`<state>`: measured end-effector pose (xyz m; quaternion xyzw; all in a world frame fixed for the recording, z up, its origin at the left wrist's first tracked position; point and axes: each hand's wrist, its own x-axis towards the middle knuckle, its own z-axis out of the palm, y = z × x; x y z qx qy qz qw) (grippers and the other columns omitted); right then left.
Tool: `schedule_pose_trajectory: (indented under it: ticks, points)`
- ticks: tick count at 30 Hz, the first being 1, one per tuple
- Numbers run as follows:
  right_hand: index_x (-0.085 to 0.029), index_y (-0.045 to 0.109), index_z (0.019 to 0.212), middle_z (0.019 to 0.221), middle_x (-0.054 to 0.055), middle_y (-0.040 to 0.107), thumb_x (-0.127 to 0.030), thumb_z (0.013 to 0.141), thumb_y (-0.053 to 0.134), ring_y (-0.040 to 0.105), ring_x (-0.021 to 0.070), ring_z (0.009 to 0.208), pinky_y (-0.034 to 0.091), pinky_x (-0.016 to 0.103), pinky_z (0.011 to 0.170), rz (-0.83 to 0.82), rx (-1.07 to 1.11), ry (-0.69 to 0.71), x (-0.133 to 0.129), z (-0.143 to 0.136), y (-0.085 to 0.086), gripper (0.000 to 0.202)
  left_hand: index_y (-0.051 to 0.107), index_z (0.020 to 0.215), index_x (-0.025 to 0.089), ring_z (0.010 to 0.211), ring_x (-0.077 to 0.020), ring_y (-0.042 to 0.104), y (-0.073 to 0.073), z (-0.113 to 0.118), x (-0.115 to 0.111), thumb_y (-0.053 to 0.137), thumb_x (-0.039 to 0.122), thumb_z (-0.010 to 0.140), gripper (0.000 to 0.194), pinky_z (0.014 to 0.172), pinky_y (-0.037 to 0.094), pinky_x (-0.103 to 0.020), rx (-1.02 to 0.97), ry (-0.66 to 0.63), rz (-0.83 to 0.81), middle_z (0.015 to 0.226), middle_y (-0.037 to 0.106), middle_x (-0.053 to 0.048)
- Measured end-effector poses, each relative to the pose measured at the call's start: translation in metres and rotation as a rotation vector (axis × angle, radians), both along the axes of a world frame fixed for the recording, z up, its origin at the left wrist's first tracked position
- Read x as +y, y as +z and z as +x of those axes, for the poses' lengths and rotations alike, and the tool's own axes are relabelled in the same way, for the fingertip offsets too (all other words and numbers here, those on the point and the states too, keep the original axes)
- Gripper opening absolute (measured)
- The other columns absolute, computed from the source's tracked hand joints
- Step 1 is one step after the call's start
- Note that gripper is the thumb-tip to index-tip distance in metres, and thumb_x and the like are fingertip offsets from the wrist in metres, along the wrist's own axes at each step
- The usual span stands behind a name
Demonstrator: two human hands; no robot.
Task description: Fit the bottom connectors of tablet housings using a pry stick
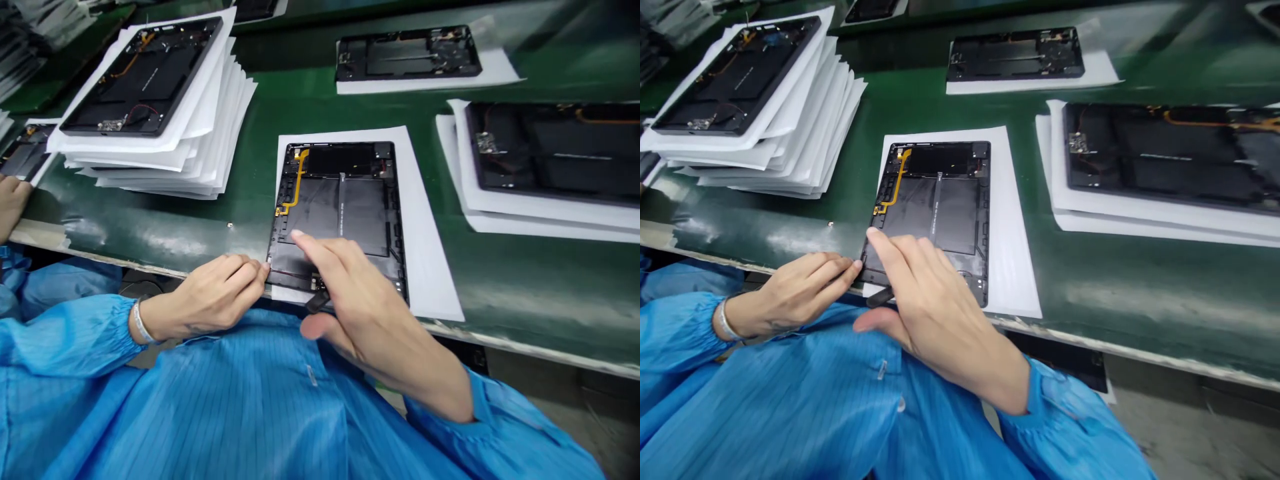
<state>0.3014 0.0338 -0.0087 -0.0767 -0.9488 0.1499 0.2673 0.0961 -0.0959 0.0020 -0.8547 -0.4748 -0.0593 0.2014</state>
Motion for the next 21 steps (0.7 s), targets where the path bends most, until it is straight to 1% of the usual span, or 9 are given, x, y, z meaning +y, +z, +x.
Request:
schedule_pose_trajectory:
  ticks: [2,3,5,7,8,9,12,16,21]
  points:
    - [-0.002,0.044,0.144,0.098,0.013,0.065,-0.051,0.105,0.028,0.056,0.0223,0.082,0.046,0.035,0.070,0.120,-0.048,-0.056,-0.001,0.003,0.006,0.065,0.060,0.118,0.005,0.081,-0.0202,0.064,-0.004,-0.006,0.002,0.044,0.010,0.100,0.024,0.070,0.056,-0.032,-0.099,0.028,-0.050,0.097,0.070,-0.014]
    - [-0.004,0.047,0.143,0.089,0.009,0.064,-0.043,0.106,0.032,0.054,0.0206,0.076,0.043,0.034,0.066,0.179,-0.059,-0.084,-0.002,0.004,0.008,0.055,0.059,0.121,0.008,0.088,-0.0210,0.065,-0.007,-0.010,0.005,0.047,0.013,0.100,0.025,0.075,0.057,-0.033,-0.183,0.052,-0.089,0.103,0.070,-0.014]
    - [-0.010,0.052,0.142,0.078,0.003,0.060,-0.023,0.105,0.039,0.050,0.0178,0.069,0.039,0.032,0.062,0.242,-0.071,-0.114,-0.005,0.004,0.007,0.041,0.054,0.133,0.013,0.115,-0.0259,0.063,-0.013,-0.019,0.011,0.052,0.025,0.101,0.035,0.092,0.057,-0.040,-0.355,0.084,-0.180,0.127,0.065,-0.017]
    - [-0.018,0.055,0.140,0.080,0.002,0.062,-0.010,0.102,0.039,0.051,0.0161,0.069,0.039,0.029,0.063,0.228,-0.087,-0.099,-0.008,0.003,0.002,0.043,0.044,0.146,0.016,0.141,-0.0300,0.046,-0.019,-0.026,0.019,0.054,0.035,0.101,0.050,0.110,0.048,-0.049,-0.470,0.076,-0.283,0.151,0.048,-0.019]
    - [-0.020,0.057,0.139,0.085,0.003,0.064,-0.006,0.100,0.038,0.053,0.0156,0.072,0.041,0.028,0.064,0.204,-0.089,-0.083,-0.008,0.003,0.000,0.044,0.040,0.150,0.016,0.147,-0.0303,0.038,-0.021,-0.028,0.023,0.053,0.037,0.101,0.055,0.115,0.043,-0.052,-0.502,0.057,-0.325,0.156,0.041,-0.019]
    - [-0.020,0.059,0.136,0.091,0.005,0.066,-0.004,0.099,0.038,0.055,0.0152,0.076,0.043,0.027,0.066,0.175,-0.081,-0.066,-0.008,0.003,-0.003,0.045,0.039,0.151,0.015,0.150,-0.0300,0.034,-0.023,-0.029,0.026,0.051,0.038,0.102,0.055,0.117,0.041,-0.052,-0.523,0.034,-0.350,0.158,0.039,-0.019]
    - [-0.017,0.063,0.126,0.103,0.009,0.070,-0.001,0.096,0.044,0.059,0.0148,0.084,0.050,0.027,0.073,0.121,-0.016,-0.048,-0.007,0.002,-0.011,0.039,0.047,0.146,0.013,0.148,-0.0309,0.036,-0.027,-0.028,0.033,0.052,0.043,0.101,0.054,0.118,0.041,-0.052,-0.556,0.002,-0.343,0.154,0.046,-0.018]
    - [-0.015,0.064,0.123,0.102,0.009,0.072,0.001,0.092,0.052,0.060,0.0151,0.081,0.051,0.027,0.072,0.132,0.005,-0.061,-0.006,0.000,-0.019,0.037,0.049,0.144,0.011,0.148,-0.0307,0.037,-0.032,-0.025,0.034,0.055,0.044,0.099,0.055,0.120,0.038,-0.051,-0.593,-0.003,-0.310,0.153,0.047,-0.018]
    - [-0.014,0.065,0.122,0.100,0.009,0.073,0.000,0.093,0.049,0.062,0.0155,0.080,0.051,0.027,0.069,0.178,-0.073,-0.053,-0.006,-0.002,-0.018,0.036,0.047,0.146,0.016,0.149,-0.0275,0.036,-0.035,-0.026,0.032,0.050,0.044,0.102,0.052,0.123,0.034,-0.050,-0.613,-0.008,-0.326,0.155,0.045,-0.014]
